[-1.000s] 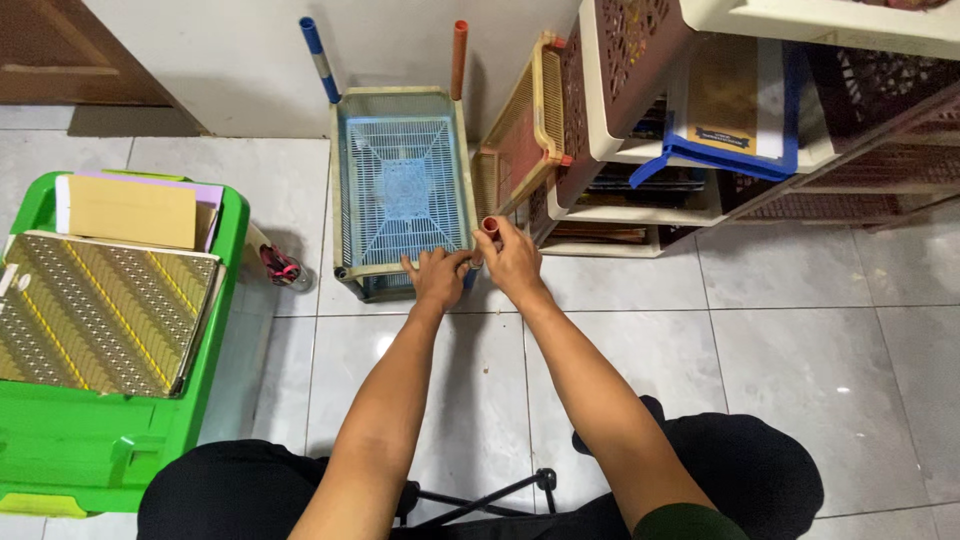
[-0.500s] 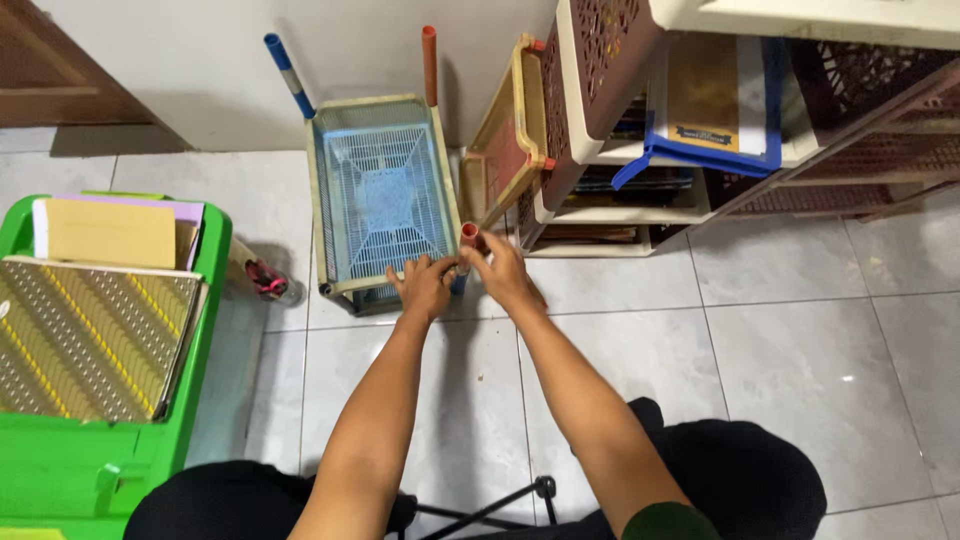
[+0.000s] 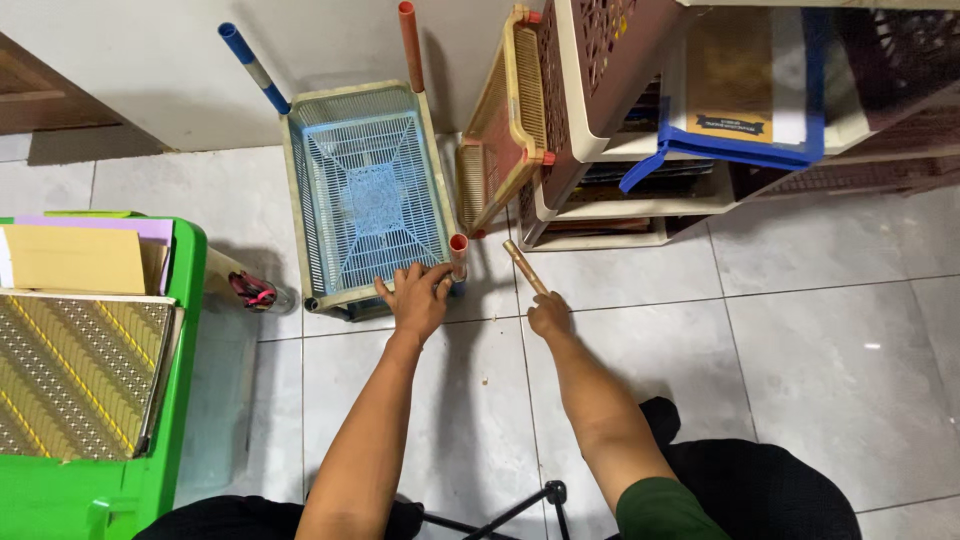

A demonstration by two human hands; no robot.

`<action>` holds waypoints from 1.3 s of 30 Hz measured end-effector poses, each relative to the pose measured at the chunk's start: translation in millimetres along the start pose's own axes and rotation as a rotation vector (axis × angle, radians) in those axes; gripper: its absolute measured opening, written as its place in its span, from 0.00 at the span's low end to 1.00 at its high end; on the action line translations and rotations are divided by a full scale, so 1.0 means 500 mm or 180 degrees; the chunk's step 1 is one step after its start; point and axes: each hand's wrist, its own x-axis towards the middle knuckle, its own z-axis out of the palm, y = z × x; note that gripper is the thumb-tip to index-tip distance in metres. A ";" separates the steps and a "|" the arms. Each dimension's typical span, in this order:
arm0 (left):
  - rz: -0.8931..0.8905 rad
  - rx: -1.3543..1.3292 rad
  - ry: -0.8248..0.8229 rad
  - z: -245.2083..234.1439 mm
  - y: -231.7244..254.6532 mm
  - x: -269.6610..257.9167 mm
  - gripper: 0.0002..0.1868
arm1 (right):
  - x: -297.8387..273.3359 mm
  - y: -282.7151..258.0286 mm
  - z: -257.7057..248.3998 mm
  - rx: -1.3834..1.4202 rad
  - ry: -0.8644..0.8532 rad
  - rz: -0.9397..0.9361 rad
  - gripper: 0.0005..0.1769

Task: The person assembles a multi-tier plastic storage unit by inserting colored rods into the corners of blue and beige trays, stacking them vertically, and securing the structure. The person then places a patterned notebook on top of the assembled unit.

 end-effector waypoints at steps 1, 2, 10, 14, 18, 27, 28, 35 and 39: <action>-0.0016 -0.0015 -0.0035 -0.002 0.000 -0.001 0.13 | 0.000 0.003 0.002 0.0017 -0.0084 0.0056 0.23; -0.0035 -0.0034 -0.0068 -0.002 0.001 -0.001 0.13 | 0.001 0.006 0.003 0.0030 -0.0167 0.0111 0.24; -0.0035 -0.0022 0.0002 -0.003 0.011 0.002 0.13 | -0.003 0.012 0.016 0.0254 -0.0260 0.0384 0.23; -0.0135 -0.0123 0.0073 -0.001 0.027 0.009 0.14 | -0.025 0.014 0.020 0.0422 0.0286 0.0084 0.14; -0.0208 -0.0053 0.0014 0.005 0.038 0.012 0.14 | -0.040 -0.005 0.040 0.0427 0.1013 -0.0251 0.06; -0.0254 -0.0070 -0.0033 0.047 0.035 0.041 0.16 | -0.060 -0.106 -0.034 0.1628 0.2029 -0.0239 0.12; -0.0196 -0.0130 0.0025 0.051 0.028 0.046 0.17 | -0.063 -0.126 -0.058 0.1856 0.2109 -0.0259 0.12; 0.0050 -0.1169 0.0830 0.057 -0.007 0.057 0.15 | -0.140 -0.255 -0.254 0.2746 0.2327 -0.0729 0.14; -0.0078 -0.2064 0.0966 0.020 0.005 0.044 0.14 | -0.203 -0.278 -0.338 0.2469 0.2764 -0.0474 0.12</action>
